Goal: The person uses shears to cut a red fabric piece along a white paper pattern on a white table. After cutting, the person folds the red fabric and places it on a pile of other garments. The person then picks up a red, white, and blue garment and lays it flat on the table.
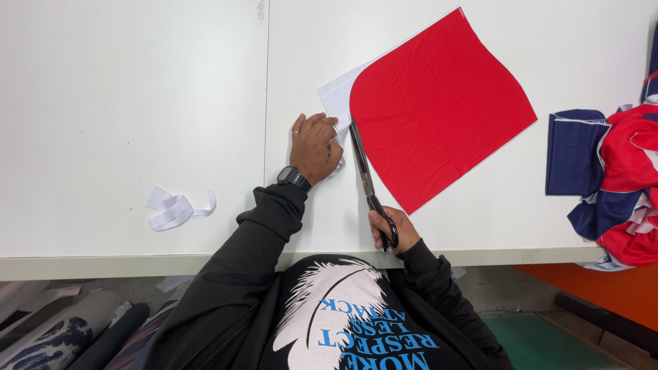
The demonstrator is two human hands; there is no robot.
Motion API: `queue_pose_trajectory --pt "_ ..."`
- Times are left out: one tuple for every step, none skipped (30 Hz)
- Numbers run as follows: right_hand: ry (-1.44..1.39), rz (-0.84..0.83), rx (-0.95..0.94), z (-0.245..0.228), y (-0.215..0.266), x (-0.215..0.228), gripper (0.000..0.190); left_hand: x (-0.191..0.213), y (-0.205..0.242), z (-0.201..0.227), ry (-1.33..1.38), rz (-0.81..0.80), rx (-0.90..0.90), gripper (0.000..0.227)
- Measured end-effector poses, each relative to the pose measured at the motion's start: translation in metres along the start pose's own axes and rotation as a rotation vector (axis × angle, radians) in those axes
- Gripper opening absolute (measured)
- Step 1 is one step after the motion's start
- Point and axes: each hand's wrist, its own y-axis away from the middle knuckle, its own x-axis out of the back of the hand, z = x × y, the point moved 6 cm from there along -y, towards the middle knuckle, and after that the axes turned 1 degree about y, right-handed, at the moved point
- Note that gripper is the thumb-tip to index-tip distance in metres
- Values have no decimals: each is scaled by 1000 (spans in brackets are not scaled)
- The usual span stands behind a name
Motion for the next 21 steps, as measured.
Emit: queue_pose_trajectory --pt "-5 0 8 -2 0 -1 47 0 0 1 -2 2 0 8" --pt "-11 0 16 -3 1 -2 47 0 1 1 -5 3 0 8" --pt "-17 0 23 -3 1 -3 48 0 1 1 -3 4 1 9" --pt "-42 -9 32 -3 1 -4 48 0 1 0 -1 6 2 9" --pt "-68 -17 38 -3 1 -5 48 0 1 0 2 5 3 9" --pt "-94 -25 45 -2 1 -6 48 -1 1 0 1 7 2 10" --pt "-108 -28 47 -1 1 -6 48 -1 1 -1 -1 9 1 10" --pt "-123 -31 49 -1 0 -6 48 -2 1 -1 -3 10 0 10" --pt "-138 -34 52 0 -1 -7 49 -2 1 -1 -3 10 0 10" --pt "-139 -37 55 0 -2 -7 49 -2 1 -2 -3 10 0 10" --pt "-140 -39 58 0 -3 -7 50 -3 1 -2 -3 9 -1 9" --pt "-142 -42 62 0 -3 -7 51 -3 1 -2 -5 7 0 9" --pt "-141 -45 63 0 -4 -7 51 -3 1 -2 -7 6 1 9" --pt "-139 -48 64 -1 -4 -7 51 -3 1 -2 -8 5 1 9" --pt "-137 -51 65 -2 -5 -7 51 -3 0 -2 -9 6 -1 9" --pt "-131 -45 67 -3 -5 -7 51 -2 0 -1 -10 8 -4 10" --pt "-124 -39 68 -4 -4 -7 51 -2 1 -1 -11 9 -5 10" --pt "-117 -34 69 -4 -3 -7 51 -2 1 -1 -9 8 -6 10" --pt "-109 -28 67 -5 -3 -8 51 -2 2 -1 -6 8 -8 10" --pt "-102 -22 65 -5 -2 -8 51 -2 2 -1 -4 7 -10 10" --pt "-95 -17 64 -6 -2 -9 50 -2 1 -2 -3 6 -7 9"
